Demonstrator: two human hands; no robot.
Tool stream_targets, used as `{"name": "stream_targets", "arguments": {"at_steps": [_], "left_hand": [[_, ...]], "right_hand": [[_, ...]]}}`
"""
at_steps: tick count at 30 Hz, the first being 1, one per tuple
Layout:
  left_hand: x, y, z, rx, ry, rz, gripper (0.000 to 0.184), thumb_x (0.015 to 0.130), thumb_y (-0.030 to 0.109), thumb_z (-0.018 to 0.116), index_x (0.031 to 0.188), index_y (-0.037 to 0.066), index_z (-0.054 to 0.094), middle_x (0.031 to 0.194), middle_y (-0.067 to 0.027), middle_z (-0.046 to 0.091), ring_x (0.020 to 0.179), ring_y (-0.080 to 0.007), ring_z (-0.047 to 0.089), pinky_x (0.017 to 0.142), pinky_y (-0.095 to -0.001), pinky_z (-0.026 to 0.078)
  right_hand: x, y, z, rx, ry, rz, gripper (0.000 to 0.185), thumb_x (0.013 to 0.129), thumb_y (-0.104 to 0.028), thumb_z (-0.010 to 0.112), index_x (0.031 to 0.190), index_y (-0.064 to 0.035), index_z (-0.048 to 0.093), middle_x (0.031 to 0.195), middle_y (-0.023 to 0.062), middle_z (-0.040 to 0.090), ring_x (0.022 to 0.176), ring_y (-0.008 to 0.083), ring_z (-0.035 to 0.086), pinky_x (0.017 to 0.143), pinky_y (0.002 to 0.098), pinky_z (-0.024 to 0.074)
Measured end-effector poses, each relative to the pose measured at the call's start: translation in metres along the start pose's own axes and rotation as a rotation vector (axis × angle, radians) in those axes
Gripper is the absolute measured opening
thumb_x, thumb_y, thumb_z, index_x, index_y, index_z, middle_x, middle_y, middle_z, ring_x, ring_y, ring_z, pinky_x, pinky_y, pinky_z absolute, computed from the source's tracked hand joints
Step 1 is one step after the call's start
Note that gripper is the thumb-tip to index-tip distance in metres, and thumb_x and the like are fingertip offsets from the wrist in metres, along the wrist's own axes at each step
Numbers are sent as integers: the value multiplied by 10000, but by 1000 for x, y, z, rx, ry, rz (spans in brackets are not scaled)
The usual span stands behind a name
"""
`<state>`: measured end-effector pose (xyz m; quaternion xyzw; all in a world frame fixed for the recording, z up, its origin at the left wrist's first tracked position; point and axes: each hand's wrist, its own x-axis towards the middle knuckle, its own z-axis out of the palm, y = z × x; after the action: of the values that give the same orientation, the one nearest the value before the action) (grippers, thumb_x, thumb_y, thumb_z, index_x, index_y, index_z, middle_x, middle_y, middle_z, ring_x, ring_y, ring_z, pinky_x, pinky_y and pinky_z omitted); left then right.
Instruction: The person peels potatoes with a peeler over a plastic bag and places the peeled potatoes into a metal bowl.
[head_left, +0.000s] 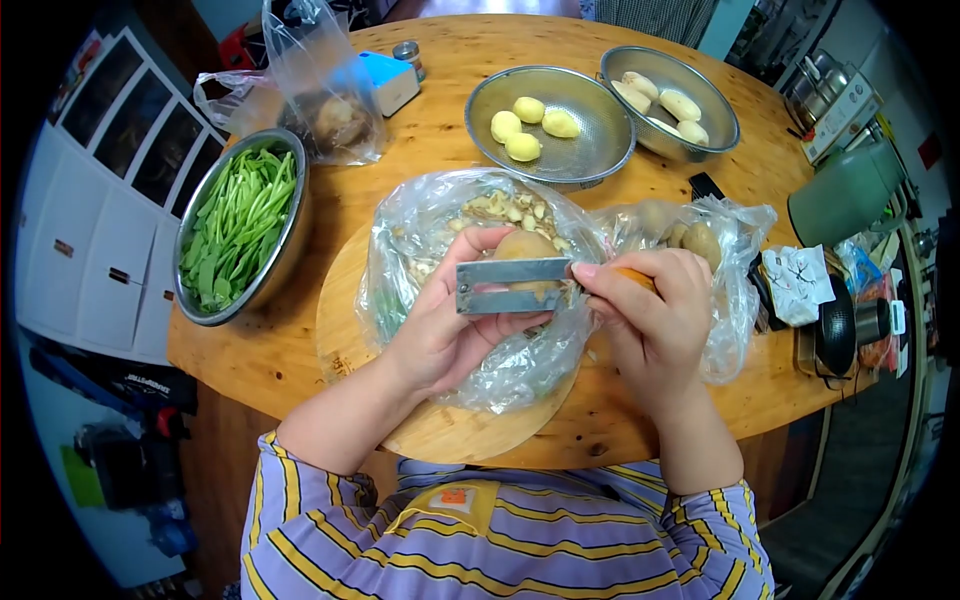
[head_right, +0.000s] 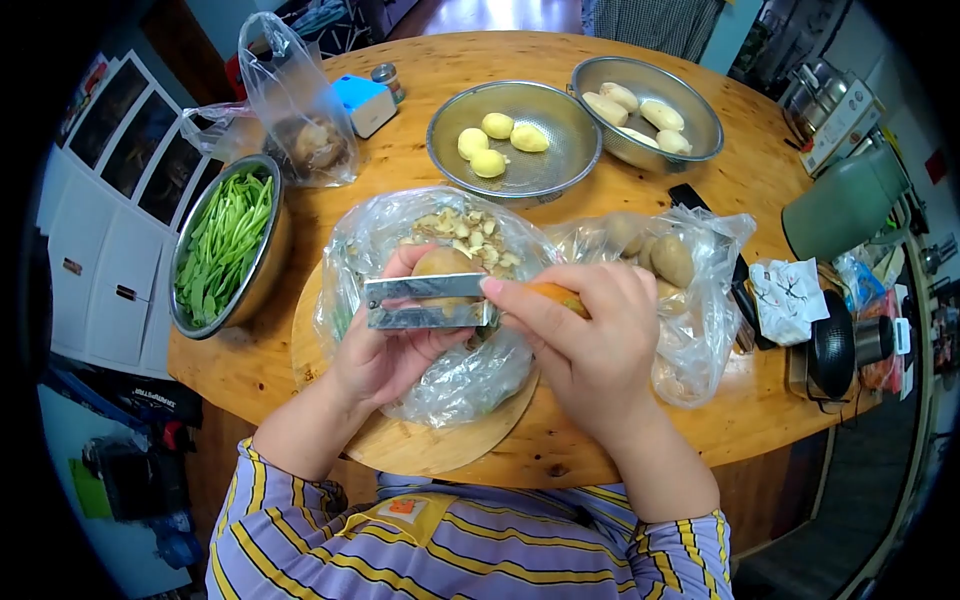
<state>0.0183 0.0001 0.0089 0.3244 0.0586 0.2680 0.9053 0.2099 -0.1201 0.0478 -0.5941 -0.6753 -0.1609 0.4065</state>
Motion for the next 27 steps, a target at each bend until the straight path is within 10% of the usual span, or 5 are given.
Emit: {"name": "stream_targets", "arguments": {"at_steps": [14,20,27], "left_hand": [[1,8,-4,24,-44,-27,509,951,138,655,1385,151,390,1389,-213,536,1232,-365,620,1007,-433,556],[-1,10,1,73,-130,-11,560,906,202,704,1369,149,393,1355,-206,546,1184,-348,632,926,-408,570],[2,3,-3,128,22,38,553,916,249,714,1363,169,400,1390,-173,530,1214,-318,621,936,-397,578]], "right_hand": [[-4,28,6,290,-73,243,217,915,-135,708,1120,-140,778,903,49,690,843,253,627,783,364,461],[-8,42,3,594,-266,680,234,925,-97,689,1150,-79,754,943,89,700,864,285,637,820,363,500],[2,9,-5,67,-26,23,319,808,-168,793,1114,-256,781,934,-25,659,858,207,605,777,367,409]]}}
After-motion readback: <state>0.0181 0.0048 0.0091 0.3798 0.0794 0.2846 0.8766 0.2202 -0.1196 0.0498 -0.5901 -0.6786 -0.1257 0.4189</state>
